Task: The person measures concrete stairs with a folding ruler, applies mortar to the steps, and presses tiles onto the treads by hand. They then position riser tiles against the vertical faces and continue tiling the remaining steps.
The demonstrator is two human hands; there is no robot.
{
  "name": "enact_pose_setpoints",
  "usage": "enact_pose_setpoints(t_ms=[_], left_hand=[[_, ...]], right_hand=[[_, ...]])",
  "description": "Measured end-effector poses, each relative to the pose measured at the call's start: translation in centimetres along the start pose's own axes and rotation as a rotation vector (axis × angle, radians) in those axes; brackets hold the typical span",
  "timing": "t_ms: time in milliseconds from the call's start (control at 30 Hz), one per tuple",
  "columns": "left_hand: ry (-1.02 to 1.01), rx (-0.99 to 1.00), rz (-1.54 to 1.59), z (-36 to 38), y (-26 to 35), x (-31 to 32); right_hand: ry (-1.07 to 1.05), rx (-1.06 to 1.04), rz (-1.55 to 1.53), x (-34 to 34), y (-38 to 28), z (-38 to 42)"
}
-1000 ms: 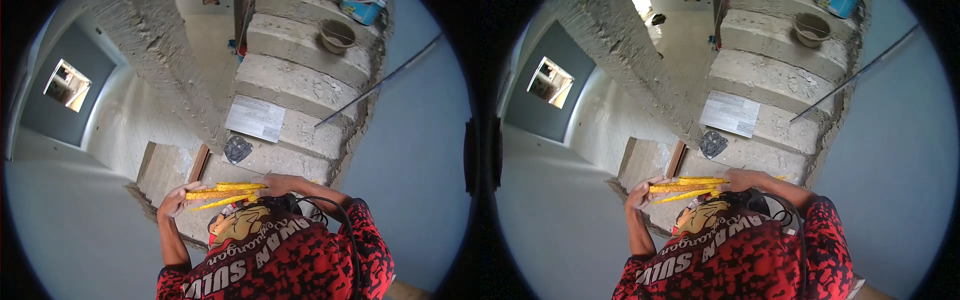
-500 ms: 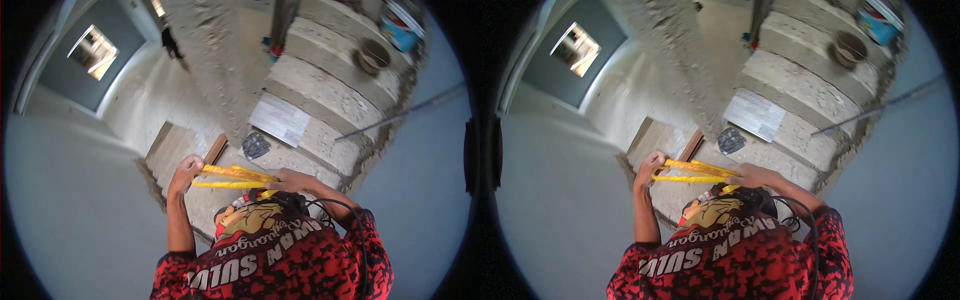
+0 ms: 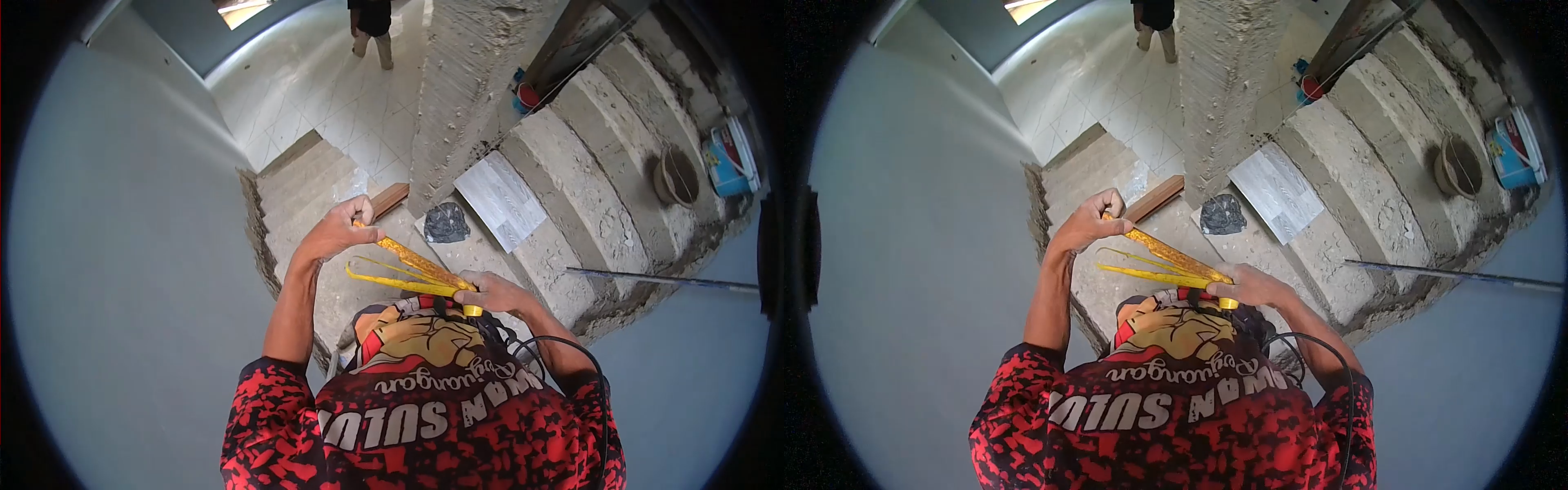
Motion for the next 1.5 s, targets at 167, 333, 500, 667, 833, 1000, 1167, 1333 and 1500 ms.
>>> enact_pose_setpoints(t_ms=[167, 333, 500, 667, 833, 1000, 1167, 1333, 1500], left_hand=[[0.137, -0.031, 0.411, 0.4, -1.0, 0.3], [0.536, 0.044, 0.948, 2.1, -7.4, 0.8], [1.028, 0.364, 1.346, 8.4, -12.1, -4.2], [0.844, 0.083, 0.645, 8.8, -12.5, -2.0], [0.309, 0.109, 0.047, 3.9, -10.8, 6.4], [0.293, 0.353, 0.150, 0.8, -4.2, 8.4], [0.570, 0.608, 0.486, 1.9, 0.0, 4.4], [0.765, 0.424, 0.699, 3.2, 1.7, 4.2], [1.011, 0.398, 0.996, 4.4, -1.3, 4.1]], right_hand=[[0.011, -0.047, 0.177, -0.8, -1.9, -1.4], [0.169, 0.025, 0.154, -1.7, -2.9, -1.6], [0.241, -0.063, 0.019, -5.3, -3.4, -2.3], [0.327, -0.070, -0.164, -7.2, -9.5, -1.5], [0.397, -0.189, -0.196, -7.4, -15.2, -2.0], [0.423, -0.314, -0.214, -7.8, -19.9, -3.2], [0.241, -0.374, -0.025, -5.7, -20.7, -5.1], [0.091, -0.311, 0.523, -0.7, -18.7, -8.1], [-0.091, -0.312, 0.522, 0.4, -19.7, -9.4]])
Point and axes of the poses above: each hand's wrist, its own z-axis away from the middle knuckle, its own x-axis out of the palm, y = z × x, the point moved 4 cm from there along -z, towards the middle knuckle, and after that the axes turned 6 degrees about x, right-handed, at the moved point
